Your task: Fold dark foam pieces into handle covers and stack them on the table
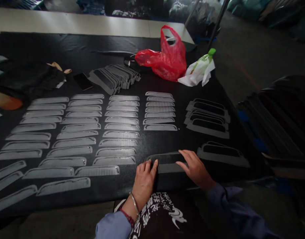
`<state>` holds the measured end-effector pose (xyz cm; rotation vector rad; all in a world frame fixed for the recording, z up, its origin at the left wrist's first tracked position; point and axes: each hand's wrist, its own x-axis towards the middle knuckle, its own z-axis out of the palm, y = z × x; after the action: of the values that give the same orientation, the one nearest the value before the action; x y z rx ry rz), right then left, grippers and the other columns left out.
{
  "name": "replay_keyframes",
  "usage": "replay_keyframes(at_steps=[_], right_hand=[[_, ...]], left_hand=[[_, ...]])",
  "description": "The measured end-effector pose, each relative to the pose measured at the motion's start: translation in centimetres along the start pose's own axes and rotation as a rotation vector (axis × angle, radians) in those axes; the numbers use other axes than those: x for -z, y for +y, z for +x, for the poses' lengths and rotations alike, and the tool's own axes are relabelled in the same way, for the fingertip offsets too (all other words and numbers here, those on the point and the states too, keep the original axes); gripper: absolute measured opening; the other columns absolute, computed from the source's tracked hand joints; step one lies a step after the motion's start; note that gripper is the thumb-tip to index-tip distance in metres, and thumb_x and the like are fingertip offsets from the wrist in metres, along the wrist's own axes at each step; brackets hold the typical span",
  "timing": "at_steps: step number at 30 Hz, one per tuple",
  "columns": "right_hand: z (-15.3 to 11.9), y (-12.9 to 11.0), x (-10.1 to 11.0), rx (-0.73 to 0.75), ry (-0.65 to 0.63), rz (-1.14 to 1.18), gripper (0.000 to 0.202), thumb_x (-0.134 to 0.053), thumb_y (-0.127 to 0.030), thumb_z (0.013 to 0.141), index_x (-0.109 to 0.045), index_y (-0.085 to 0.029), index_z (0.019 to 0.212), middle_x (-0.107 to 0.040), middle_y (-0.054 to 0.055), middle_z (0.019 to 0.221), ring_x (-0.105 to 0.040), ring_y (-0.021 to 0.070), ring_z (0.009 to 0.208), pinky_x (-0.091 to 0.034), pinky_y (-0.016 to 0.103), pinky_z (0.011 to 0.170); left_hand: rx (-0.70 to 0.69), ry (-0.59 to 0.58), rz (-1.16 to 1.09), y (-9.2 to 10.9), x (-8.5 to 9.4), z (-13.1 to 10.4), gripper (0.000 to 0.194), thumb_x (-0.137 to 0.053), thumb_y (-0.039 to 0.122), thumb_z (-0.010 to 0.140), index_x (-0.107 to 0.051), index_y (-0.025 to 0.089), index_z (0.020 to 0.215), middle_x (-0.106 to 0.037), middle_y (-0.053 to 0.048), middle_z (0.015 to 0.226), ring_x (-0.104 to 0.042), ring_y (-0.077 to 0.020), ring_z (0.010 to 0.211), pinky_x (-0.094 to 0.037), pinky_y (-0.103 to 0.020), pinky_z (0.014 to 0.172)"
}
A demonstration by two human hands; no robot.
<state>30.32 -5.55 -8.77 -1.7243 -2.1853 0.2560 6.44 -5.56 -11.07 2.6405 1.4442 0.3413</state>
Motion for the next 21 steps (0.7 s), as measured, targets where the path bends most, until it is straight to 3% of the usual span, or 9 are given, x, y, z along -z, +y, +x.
replay_keyframes(at_steps=[2,5,13,21], right_hand=[[-1.2,0.4,0.5,-0.112,0.058,0.032,0.021,-0.043,-0.030,0.093,-0.056,-0.017,0.104,-0.061,0.009,0.095,-0.059,0.0200,0.090,-0.048,0.033,0.081],[-2.6,0.8,0.8,-0.245,0.064,0.085,0.022,-0.037,-0.026,0.094,-0.058,-0.020,0.088,-0.061,0.005,0.083,-0.060,0.0166,0.078,-0.049,0.028,0.072],[-3.3,0.7,-0.4,-0.391,0.026,0.096,0.026,-0.036,-0.026,0.092,-0.061,-0.020,0.096,-0.063,0.008,0.090,-0.060,0.0188,0.085,-0.047,0.030,0.078],[-2.9,0.2,-1.2,-0.523,0.043,0.213,0.019,-0.044,-0.032,0.087,-0.059,-0.021,0.088,-0.060,0.006,0.084,-0.059,0.0183,0.076,-0.046,0.031,0.072]], left_hand=[[-0.009,0.002,0.003,0.0,-0.1,0.0,0.047,-0.052,0.007,0.081,-0.049,0.017,0.126,-0.053,-0.012,0.112,-0.047,-0.0235,0.097,-0.047,-0.037,0.081],[-0.015,-0.002,0.006,-0.1,-0.1,0.0,0.047,-0.053,0.008,0.080,-0.049,0.017,0.127,-0.054,-0.013,0.112,-0.048,-0.0242,0.097,-0.046,-0.038,0.081],[-0.031,-0.023,0.075,0.2,0.3,-0.1,0.051,-0.058,0.008,0.078,-0.049,0.015,0.127,-0.054,-0.014,0.113,-0.048,-0.0240,0.096,-0.044,-0.036,0.081],[-0.030,-0.009,0.110,0.4,0.0,-0.1,0.051,-0.060,0.010,0.077,-0.050,0.015,0.127,-0.054,-0.014,0.114,-0.047,-0.0249,0.096,-0.045,-0.037,0.080]])
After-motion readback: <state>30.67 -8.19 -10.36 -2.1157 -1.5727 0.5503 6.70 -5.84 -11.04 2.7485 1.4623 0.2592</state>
